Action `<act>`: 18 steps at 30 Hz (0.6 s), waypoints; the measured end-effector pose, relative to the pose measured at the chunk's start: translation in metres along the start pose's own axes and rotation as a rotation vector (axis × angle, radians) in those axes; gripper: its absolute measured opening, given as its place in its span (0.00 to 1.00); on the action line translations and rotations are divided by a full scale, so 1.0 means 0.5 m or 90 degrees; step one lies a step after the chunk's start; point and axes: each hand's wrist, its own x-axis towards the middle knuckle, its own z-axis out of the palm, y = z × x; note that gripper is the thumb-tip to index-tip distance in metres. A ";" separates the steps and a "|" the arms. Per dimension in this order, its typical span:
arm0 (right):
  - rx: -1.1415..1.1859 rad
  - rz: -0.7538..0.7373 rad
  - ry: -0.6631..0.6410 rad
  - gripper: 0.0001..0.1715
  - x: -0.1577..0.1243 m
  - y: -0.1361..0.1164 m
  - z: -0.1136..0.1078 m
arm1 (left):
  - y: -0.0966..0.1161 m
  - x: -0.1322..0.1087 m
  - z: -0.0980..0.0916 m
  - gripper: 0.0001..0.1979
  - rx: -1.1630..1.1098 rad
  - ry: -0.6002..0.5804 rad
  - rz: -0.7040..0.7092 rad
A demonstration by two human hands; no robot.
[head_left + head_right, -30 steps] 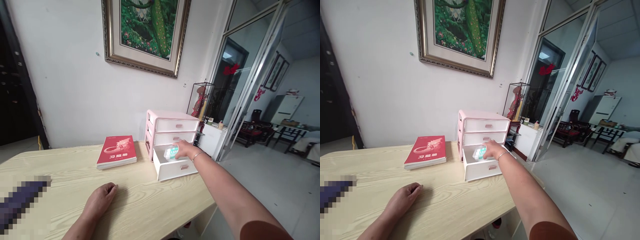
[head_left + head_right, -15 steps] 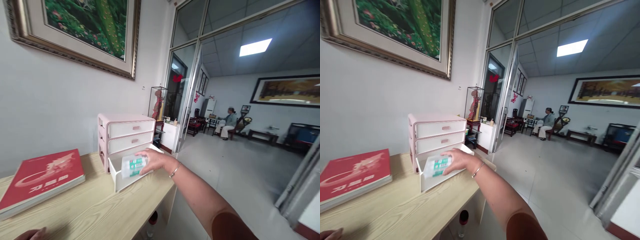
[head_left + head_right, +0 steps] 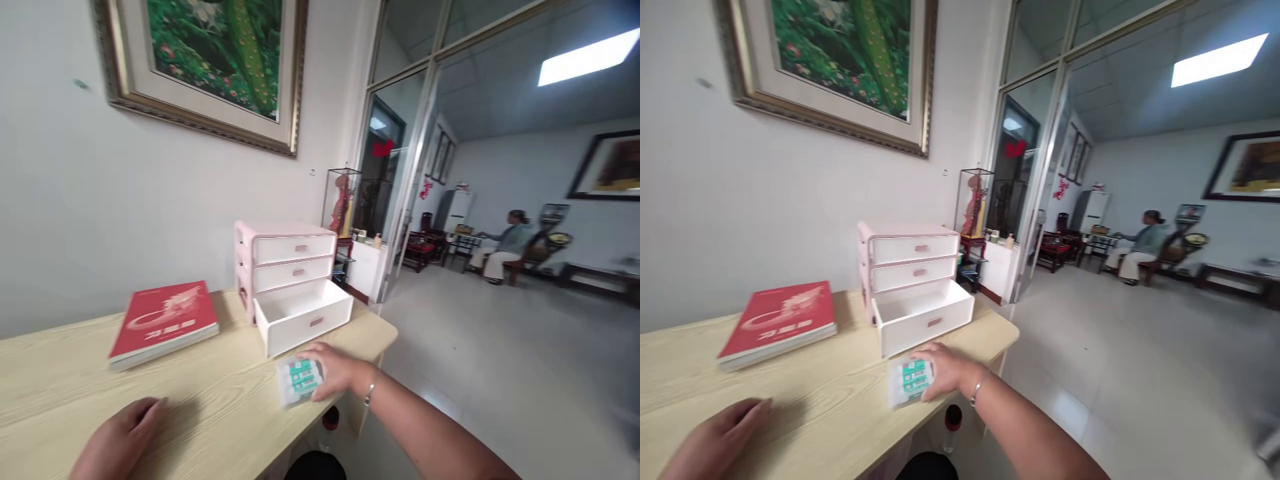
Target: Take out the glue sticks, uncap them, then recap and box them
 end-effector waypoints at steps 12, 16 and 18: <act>0.124 0.259 0.352 0.08 0.142 0.082 -0.003 | 0.058 -0.032 -0.003 0.21 0.027 -0.050 0.006; 0.080 0.291 0.392 0.08 0.206 0.100 -0.014 | 0.059 -0.029 -0.002 0.21 0.043 -0.041 0.010; 0.060 0.302 0.399 0.09 0.235 0.102 -0.021 | 0.059 -0.027 -0.002 0.21 0.052 -0.039 0.004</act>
